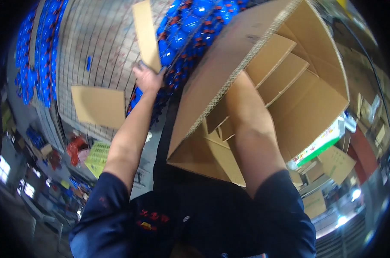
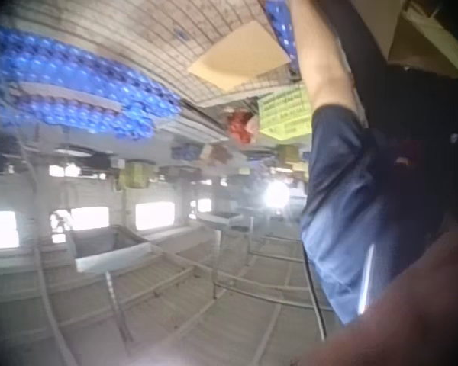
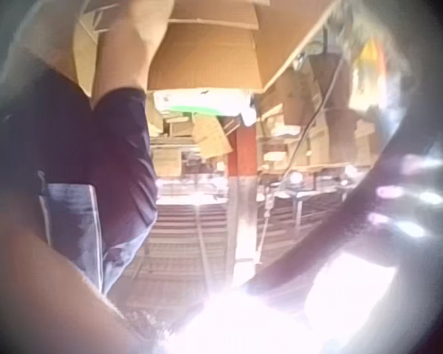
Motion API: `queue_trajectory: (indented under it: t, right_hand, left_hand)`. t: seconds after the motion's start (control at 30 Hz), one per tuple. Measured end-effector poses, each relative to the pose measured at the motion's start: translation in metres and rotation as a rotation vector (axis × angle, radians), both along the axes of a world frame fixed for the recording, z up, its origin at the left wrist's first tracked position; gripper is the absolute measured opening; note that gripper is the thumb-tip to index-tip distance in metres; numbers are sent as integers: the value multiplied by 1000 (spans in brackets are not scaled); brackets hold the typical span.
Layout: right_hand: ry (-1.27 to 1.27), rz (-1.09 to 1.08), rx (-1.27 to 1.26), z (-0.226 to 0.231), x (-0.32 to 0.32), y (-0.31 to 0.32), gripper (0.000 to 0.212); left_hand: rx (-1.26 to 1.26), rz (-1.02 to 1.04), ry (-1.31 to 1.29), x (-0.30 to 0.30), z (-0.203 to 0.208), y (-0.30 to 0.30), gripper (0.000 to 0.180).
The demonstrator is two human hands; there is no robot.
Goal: The person constructs a cardboard box, places blue and red mechanical components into it, adds cardboard dividers, and applies paint to one of the components with a brush.
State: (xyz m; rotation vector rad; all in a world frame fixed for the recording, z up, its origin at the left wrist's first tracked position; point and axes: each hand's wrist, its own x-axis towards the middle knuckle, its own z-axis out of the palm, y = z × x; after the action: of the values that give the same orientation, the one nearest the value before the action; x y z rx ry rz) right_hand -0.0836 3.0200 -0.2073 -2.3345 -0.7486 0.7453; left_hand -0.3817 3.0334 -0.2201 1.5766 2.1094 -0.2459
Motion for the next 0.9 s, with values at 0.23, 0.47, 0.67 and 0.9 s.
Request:
queue_trajectory:
  t: [0.23, 0.47, 0.67, 0.9]
  right_hand:
    - [-42, 226, -60, 18, 23, -25, 42]
    - [-440, 187, 312, 194, -36, -11, 35]
    - [-112, 715, 605, 295, -280, -53, 27]
    - [70, 1014, 22, 19, -476, -40, 62]
  left_hand:
    - [121, -4, -223, -77, 10, -27, 41]
    - [397, 907, -715, -242, 44, -167, 49]
    - [474, 1192, -738, -317, -13, -219, 47]
    - [653, 1099, -317, -338, -105, -220, 84]
